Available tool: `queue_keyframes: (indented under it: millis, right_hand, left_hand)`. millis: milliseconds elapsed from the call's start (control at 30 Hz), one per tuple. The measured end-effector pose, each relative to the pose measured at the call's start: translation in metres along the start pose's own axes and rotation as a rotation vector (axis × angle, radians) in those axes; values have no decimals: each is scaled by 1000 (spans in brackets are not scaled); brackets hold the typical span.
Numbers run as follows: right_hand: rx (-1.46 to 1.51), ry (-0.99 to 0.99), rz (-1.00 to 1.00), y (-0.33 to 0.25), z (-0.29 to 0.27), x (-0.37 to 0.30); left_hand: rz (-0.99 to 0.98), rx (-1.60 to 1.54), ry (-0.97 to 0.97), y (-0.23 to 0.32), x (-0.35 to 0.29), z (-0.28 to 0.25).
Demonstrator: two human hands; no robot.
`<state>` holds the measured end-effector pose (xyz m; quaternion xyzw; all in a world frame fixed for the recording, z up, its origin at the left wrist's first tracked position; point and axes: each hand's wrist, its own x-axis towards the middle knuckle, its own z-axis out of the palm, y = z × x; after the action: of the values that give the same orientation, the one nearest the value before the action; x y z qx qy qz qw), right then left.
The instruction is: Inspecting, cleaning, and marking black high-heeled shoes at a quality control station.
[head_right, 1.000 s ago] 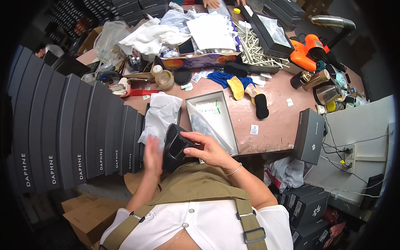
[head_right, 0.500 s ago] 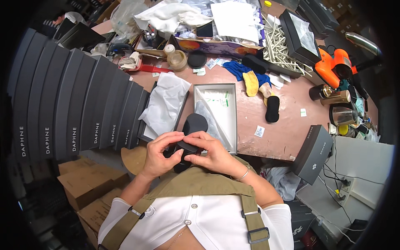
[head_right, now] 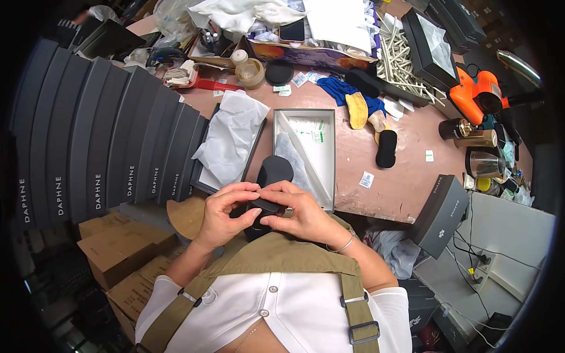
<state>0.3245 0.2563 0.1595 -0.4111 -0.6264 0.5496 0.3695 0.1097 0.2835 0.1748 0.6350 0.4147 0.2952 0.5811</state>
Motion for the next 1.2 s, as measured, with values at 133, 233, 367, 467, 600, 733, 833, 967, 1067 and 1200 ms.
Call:
queue_keyframes:
  millis: [133, 233, 367, 467, 600, 733, 833, 967, 1067, 1200]
  right_hand:
    - [14, 14, 65, -6, 3, 0]
    - [16, 24, 70, -6, 5, 0]
    - [30, 19, 92, -9, 5, 1]
    - [33, 16, 57, -6, 4, 3]
    - [62, -19, 119, -15, 1, 4]
    - [239, -46, 194, -15, -5, 7]
    - [482, -66, 266, -10, -7, 12]
    - [619, -173, 334, 3, -11, 26]
    - [146, -354, 137, -5, -17, 56]
    - [-235, -790, 33, -24, -41, 131]
  left_hand:
    - [-26, -42, -20, -2, 1, -4]
    - [-33, -71, -26, -3, 2, -6]
    - [-21, -48, -24, -5, 1, -6]
    - [13, -17, 1, -4, 3, -1]
    - [17, -2, 20, -4, 1, -1]
    - [-7, -67, 63, -7, 4, -5]
    - [16, -15, 40, -1, 9, -12]
    - [6, -10, -98, 7, 19, -10]
    - [-183, -377, -99, -20, 12, -12]
    - [-218, -608, -41, -44, 5, -16]
